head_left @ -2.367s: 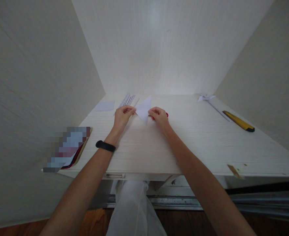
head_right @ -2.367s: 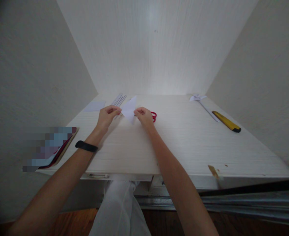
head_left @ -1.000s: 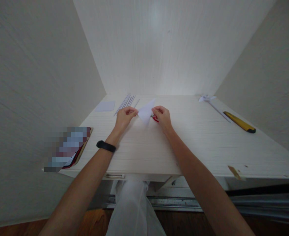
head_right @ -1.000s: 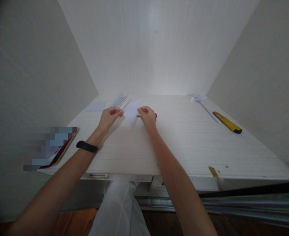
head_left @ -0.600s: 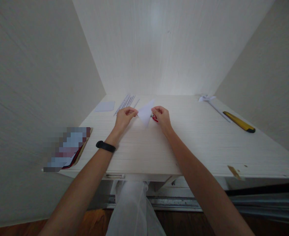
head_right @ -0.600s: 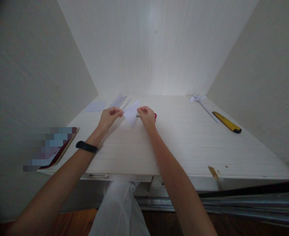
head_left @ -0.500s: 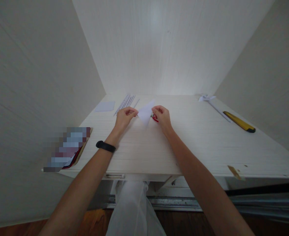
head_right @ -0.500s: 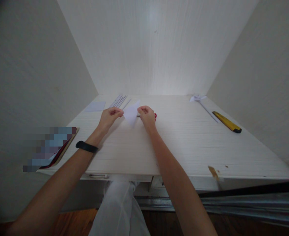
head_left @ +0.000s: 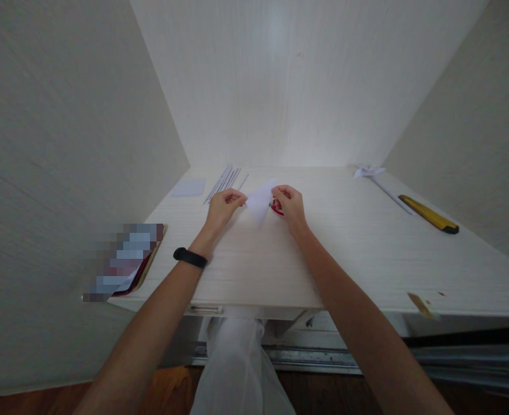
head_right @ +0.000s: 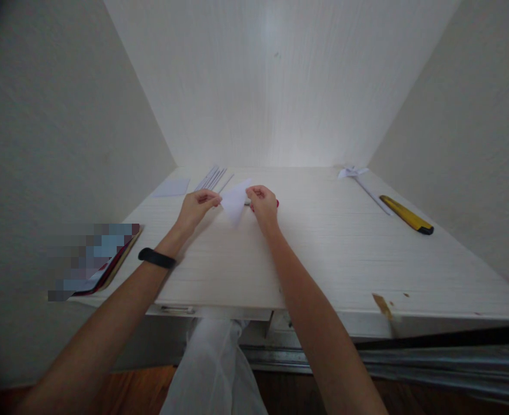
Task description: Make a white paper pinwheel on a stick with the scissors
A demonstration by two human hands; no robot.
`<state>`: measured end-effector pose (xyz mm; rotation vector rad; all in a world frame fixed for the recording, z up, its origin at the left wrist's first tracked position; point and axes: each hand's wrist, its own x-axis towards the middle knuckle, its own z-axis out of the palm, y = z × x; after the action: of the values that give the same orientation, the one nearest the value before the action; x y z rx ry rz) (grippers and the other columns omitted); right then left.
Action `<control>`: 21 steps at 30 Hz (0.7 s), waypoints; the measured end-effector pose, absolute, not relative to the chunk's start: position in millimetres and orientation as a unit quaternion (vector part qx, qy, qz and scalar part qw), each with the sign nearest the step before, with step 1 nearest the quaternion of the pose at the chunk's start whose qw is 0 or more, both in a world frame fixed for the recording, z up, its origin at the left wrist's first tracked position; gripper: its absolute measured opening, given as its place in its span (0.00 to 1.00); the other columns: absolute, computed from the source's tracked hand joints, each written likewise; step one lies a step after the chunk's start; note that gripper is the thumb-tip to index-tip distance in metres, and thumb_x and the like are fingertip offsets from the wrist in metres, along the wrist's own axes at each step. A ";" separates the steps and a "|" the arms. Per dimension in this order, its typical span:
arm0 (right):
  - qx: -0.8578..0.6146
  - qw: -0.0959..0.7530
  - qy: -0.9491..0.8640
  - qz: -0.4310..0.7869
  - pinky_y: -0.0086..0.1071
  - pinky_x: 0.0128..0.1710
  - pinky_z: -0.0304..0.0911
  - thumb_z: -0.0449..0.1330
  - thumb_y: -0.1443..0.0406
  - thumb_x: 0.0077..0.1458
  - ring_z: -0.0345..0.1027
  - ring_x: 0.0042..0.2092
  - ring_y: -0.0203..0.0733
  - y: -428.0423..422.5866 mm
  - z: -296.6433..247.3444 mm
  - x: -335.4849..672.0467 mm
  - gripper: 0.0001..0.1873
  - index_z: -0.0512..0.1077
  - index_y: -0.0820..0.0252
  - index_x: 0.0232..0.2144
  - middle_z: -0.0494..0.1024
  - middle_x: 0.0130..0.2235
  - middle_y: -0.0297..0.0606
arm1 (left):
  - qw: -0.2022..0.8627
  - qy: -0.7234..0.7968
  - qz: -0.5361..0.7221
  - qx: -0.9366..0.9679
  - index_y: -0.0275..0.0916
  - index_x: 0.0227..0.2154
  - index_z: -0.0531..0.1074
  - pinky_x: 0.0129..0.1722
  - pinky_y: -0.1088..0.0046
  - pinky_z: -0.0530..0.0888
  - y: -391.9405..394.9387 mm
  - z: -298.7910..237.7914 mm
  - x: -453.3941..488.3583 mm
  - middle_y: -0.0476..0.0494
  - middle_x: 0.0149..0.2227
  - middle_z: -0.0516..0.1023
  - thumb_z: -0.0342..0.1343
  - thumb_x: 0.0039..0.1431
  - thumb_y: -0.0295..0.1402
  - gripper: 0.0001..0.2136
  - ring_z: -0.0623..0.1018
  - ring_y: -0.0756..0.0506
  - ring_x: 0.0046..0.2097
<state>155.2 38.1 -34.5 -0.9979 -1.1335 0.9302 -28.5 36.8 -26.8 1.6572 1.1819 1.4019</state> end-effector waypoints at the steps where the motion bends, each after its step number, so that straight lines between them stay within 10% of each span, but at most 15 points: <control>1: -0.438 0.633 -0.495 0.404 0.26 0.19 0.53 0.60 0.59 0.45 0.55 0.20 0.28 38.2 -34.4 155.5 0.09 0.69 0.60 0.25 0.66 0.21 0.28 | 0.331 0.452 0.534 0.634 0.38 0.23 0.75 0.33 0.72 0.69 36.5 -26.5 -28.3 0.48 0.24 0.76 0.62 0.45 0.35 0.06 0.74 0.49 0.28; 21: -0.441 0.660 -0.473 0.382 0.26 0.24 0.60 0.59 0.60 0.45 0.55 0.20 0.28 41.5 -35.8 156.6 0.08 0.68 0.59 0.26 0.65 0.19 0.25 | 0.332 0.453 0.524 0.640 0.37 0.24 0.75 0.32 0.72 0.68 34.9 -27.7 -28.1 0.47 0.24 0.76 0.62 0.45 0.35 0.07 0.74 0.49 0.28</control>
<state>156.6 41.5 -35.8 -0.9977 -1.0698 0.8643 -28.1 34.9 -27.7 1.6724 1.1839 1.3679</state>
